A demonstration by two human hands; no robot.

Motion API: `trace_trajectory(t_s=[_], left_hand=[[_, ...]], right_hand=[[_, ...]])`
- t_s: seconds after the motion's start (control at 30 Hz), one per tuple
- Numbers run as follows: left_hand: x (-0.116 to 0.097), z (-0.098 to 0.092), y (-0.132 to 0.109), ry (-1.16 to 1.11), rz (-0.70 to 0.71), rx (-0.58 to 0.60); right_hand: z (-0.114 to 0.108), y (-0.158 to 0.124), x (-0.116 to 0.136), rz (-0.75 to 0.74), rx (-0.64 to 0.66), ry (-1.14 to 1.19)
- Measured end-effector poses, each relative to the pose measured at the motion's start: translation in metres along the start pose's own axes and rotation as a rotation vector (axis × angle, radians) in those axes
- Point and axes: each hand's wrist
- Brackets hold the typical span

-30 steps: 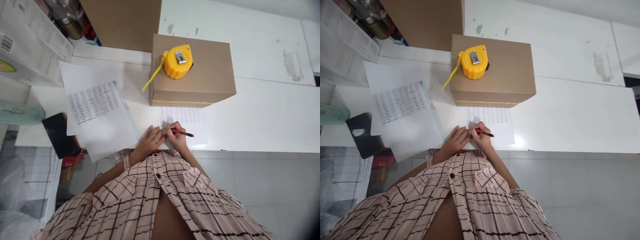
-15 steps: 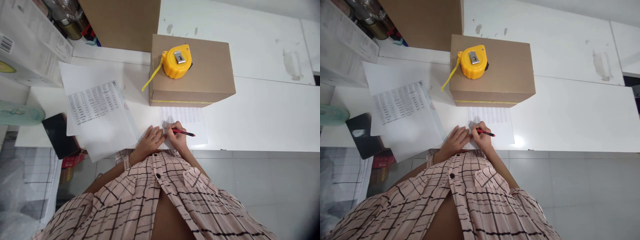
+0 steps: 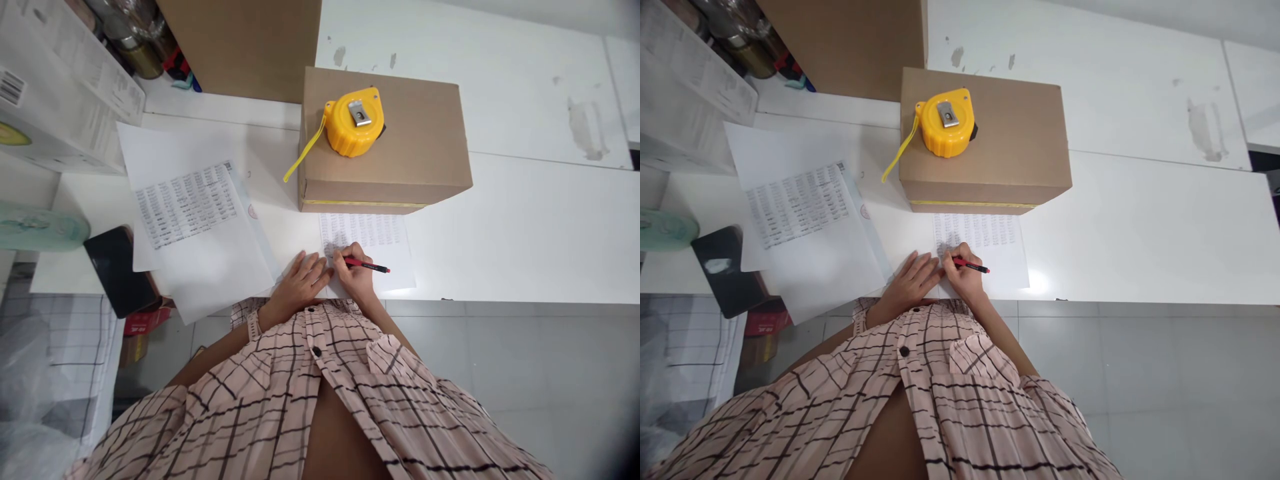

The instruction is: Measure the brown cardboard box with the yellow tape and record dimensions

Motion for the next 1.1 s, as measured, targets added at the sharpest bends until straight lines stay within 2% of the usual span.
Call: trace_trajectory(t_s=[0.2, 0.4, 1.0, 1.1], left_hand=[[0.0005, 0.0005, -0.0004, -0.047, -0.007, -0.037], [-0.0008, 0.0007, -0.0024, -0.127, -0.053, 0.036], [-0.0012, 0.0002, -0.0021, -0.131, -0.067, 0.072], [-0.0011, 0.0006, -0.0017, -0.140, -0.067, 0.046]], right_hand=[[0.0005, 0.0005, -0.0012, -0.020, -0.005, 0.008], [0.0000, 0.0012, 0.0020, -0.016, -0.035, 0.002], [-0.0016, 0.0014, 0.0046, 0.009, -0.049, 0.011], [-0.0011, 0.0014, 0.0039, 0.015, -0.045, 0.020]])
Point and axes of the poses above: each hand's wrist, its own y-axis towards the middle knuckle, its own z-axis out of the palm, x = y × z, and after that the axes turned 6 degrees about -x, right-handed
